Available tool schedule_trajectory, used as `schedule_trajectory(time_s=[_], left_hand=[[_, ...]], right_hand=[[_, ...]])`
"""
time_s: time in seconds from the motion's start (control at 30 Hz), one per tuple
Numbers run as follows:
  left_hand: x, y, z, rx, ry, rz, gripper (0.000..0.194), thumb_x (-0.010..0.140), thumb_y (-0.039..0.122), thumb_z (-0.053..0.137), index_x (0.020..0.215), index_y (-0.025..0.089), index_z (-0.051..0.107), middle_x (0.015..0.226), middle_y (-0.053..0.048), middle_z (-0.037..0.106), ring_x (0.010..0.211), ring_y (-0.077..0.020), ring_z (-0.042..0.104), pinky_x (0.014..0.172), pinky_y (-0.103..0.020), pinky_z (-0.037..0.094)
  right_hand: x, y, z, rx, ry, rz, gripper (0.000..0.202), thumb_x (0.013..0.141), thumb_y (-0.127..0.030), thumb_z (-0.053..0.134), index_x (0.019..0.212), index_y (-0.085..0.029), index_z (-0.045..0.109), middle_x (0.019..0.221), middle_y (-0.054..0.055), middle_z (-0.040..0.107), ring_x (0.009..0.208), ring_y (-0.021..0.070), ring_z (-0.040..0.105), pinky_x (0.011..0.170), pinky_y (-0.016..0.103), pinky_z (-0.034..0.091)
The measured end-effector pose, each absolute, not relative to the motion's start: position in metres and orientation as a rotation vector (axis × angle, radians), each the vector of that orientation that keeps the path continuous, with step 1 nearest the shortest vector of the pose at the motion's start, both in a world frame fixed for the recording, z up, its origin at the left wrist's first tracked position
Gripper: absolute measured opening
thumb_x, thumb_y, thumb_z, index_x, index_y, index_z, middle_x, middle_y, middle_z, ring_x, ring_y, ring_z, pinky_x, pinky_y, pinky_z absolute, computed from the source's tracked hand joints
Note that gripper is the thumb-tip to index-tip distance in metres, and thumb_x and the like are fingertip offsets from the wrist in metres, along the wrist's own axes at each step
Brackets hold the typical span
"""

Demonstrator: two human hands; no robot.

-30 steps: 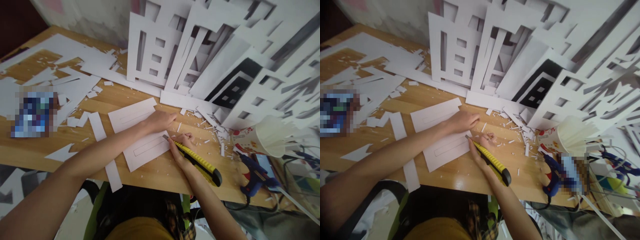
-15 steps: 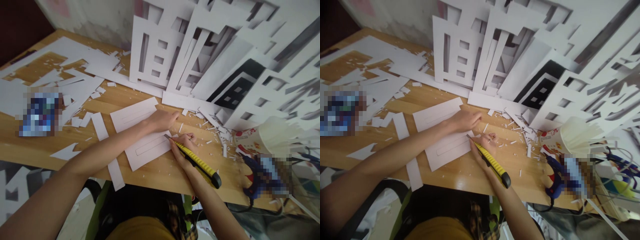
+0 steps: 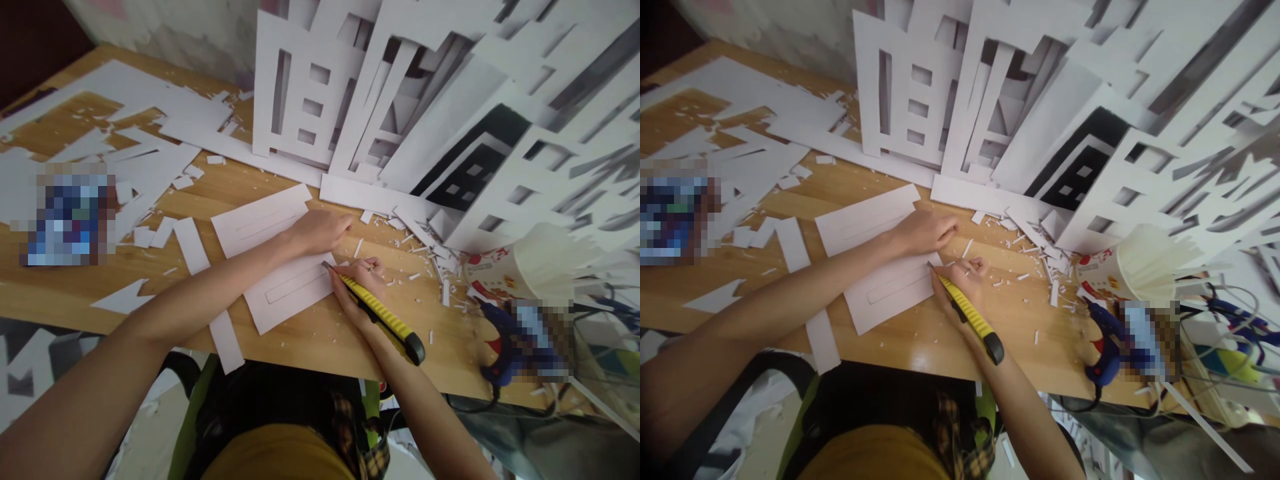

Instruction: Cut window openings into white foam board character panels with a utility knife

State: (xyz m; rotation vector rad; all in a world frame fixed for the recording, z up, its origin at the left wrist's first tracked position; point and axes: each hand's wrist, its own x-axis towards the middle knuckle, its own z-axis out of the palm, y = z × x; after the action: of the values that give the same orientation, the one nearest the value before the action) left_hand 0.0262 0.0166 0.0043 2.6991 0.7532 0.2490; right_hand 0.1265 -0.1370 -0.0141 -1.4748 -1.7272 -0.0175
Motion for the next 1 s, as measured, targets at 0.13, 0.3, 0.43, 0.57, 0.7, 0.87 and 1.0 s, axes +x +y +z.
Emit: schedule_trajectory(time_s=[0.13,0.3,0.43,0.57,0.7,0.87,1.0], left_hand=[[0.028,0.013,0.005,2.736,0.776,0.192,0.033,0.097,0.025,0.036,0.11,0.018,0.065,0.081,-0.011,0.073,0.065,-0.024,0.063,0.059,-0.033,0.036],[0.028,0.012,0.005,2.753,0.765,0.152,0.034,0.098,0.026,0.034,0.11,0.018,0.064,0.082,-0.011,0.073,0.062,-0.0219,0.06,0.057,-0.032,0.034],[0.028,0.014,0.003,2.755,0.752,0.168,0.034,0.099,0.027,0.031,0.109,0.017,0.063,0.083,-0.012,0.073,0.061,-0.0227,0.06,0.058,-0.032,0.034],[0.028,0.014,0.002,2.746,0.757,0.178,0.033,0.098,0.025,0.032,0.109,0.018,0.063,0.084,-0.011,0.073,0.064,-0.0233,0.061,0.059,-0.033,0.035],[0.028,0.014,0.003,2.736,0.775,0.176,0.034,0.099,0.027,0.032,0.108,0.019,0.064,0.082,-0.01,0.073,0.064,-0.0231,0.061,0.059,-0.032,0.034],[0.028,0.015,0.002,2.698,0.755,0.204,0.033,0.097,0.026,0.036,0.108,0.018,0.066,0.084,-0.01,0.074,0.065,-0.0218,0.061,0.06,-0.032,0.035],[0.029,0.017,0.0,2.683,0.733,0.244,0.031,0.094,0.024,0.039,0.107,0.018,0.067,0.084,-0.009,0.073,0.066,-0.022,0.061,0.061,-0.032,0.036]], right_hand=[[0.127,-0.138,-0.016,-1.478,-1.72,-0.003,0.009,0.089,-0.026,0.066,0.084,-0.027,0.059,0.067,-0.006,0.063,0.058,0.0149,0.056,0.086,0.045,0.043],[0.129,-0.141,-0.012,-1.421,-1.746,0.012,0.013,0.086,-0.02,0.063,0.079,-0.026,0.054,0.064,-0.008,0.058,0.057,0.0134,0.053,0.086,0.044,0.042],[0.131,-0.147,-0.009,-1.392,-1.759,0.033,0.014,0.085,-0.018,0.063,0.078,-0.026,0.054,0.062,-0.008,0.055,0.057,0.0131,0.051,0.085,0.044,0.042],[0.131,-0.151,-0.011,-1.418,-1.668,0.039,0.013,0.087,-0.02,0.065,0.08,-0.027,0.055,0.064,-0.008,0.055,0.057,0.0135,0.05,0.089,0.047,0.043],[0.127,-0.146,-0.01,-1.427,-1.613,0.024,0.012,0.087,-0.022,0.067,0.083,-0.026,0.056,0.07,-0.007,0.061,0.061,0.0143,0.055,0.089,0.046,0.042],[0.123,-0.141,-0.007,-1.484,-1.672,0.05,0.01,0.089,-0.022,0.067,0.084,-0.024,0.059,0.068,-0.006,0.063,0.062,0.0136,0.058,0.092,0.046,0.04],[0.124,-0.142,-0.007,-1.475,-1.675,0.016,0.009,0.089,-0.025,0.067,0.084,-0.024,0.06,0.068,-0.007,0.063,0.06,0.0131,0.058,0.092,0.046,0.042]])
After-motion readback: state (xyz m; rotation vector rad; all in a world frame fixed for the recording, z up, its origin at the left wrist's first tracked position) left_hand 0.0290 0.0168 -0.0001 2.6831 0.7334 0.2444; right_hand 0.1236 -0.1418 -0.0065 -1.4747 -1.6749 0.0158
